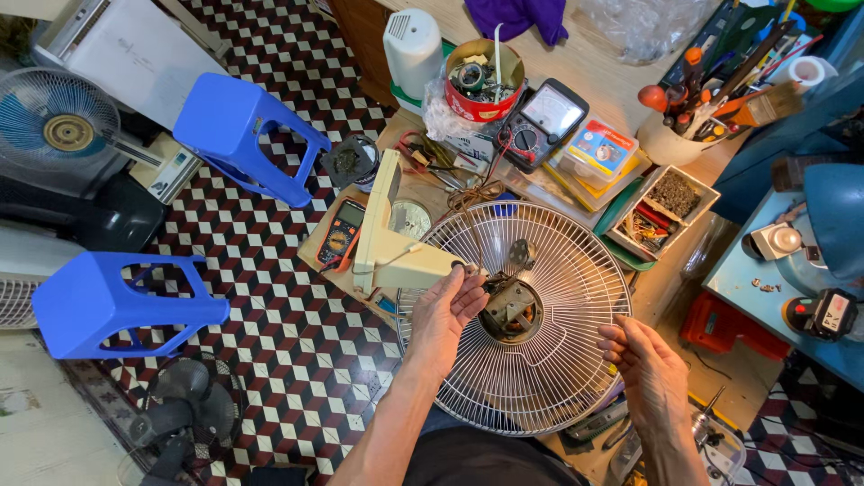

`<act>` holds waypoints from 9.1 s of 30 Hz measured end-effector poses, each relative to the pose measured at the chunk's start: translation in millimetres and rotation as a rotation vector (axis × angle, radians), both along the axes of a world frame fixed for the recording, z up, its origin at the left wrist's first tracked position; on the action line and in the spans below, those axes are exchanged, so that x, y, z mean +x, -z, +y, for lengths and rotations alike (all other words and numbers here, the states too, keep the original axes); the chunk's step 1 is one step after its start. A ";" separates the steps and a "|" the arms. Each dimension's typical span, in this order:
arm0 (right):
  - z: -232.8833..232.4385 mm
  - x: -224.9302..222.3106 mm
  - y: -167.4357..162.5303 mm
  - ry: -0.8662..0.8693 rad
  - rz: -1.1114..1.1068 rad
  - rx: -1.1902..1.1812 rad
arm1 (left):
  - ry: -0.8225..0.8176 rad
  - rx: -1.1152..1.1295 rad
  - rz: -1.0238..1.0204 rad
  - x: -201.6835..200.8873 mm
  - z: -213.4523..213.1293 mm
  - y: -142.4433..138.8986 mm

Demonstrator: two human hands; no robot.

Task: The person repairs a disassembled electric fan by hand and with a cordless drill. They apply a white substance to the motor housing, then repeatedly remove and reattach a small metal component using the drill, while also handling a multimeter and other small parts on the workbench.

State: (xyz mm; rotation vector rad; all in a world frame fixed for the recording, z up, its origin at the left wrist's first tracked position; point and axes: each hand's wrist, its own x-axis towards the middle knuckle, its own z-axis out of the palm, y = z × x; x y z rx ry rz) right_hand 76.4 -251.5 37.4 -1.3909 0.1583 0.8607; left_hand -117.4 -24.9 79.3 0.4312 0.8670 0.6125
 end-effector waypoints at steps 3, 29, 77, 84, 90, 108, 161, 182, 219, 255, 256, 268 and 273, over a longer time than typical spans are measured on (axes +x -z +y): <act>-8.0 -9.1 2.1 0.013 0.017 -0.013 | 0.002 0.008 0.001 3.3 -0.4 1.1; 389.5 -140.5 -91.8 -0.886 -1.138 -0.238 | -0.487 0.089 0.042 -185.8 233.5 13.3; 497.6 49.5 -24.3 -0.647 -1.266 -0.868 | -0.008 0.134 0.326 -113.6 351.0 108.9; 481.8 -73.4 -34.0 -0.626 -1.060 -0.517 | 0.304 0.529 0.513 -59.0 370.9 149.9; 442.9 -101.2 -26.3 -0.566 -0.886 -0.524 | 0.501 0.959 0.717 -42.7 373.7 164.2; 453.6 -128.1 -23.8 -0.672 -0.835 -0.488 | 0.388 0.895 0.637 -69.3 379.3 145.6; 500.9 -126.6 -34.6 -0.337 0.319 0.538 | 0.346 0.584 0.399 -150.8 360.8 5.0; 312.1 -135.1 -54.8 -0.239 -0.517 -0.160 | 0.278 0.547 0.066 -132.1 272.2 -32.8; -118.9 -12.4 -40.5 0.049 -0.119 0.147 | 0.732 1.035 0.271 67.1 -198.7 -36.8; -130.2 10.7 -13.3 -0.049 -0.079 0.060 | 0.827 -0.015 -0.261 98.0 -183.2 71.6; -121.7 4.8 -10.8 -0.044 -0.053 0.126 | 0.817 -0.047 -0.295 98.4 -182.4 78.1; -69.7 -46.2 -36.0 -0.262 -0.224 0.068 | 0.602 0.350 0.205 72.2 -190.3 51.4; -60.9 -44.4 -38.0 -0.073 0.318 0.267 | 0.430 1.417 0.438 47.6 -180.2 28.0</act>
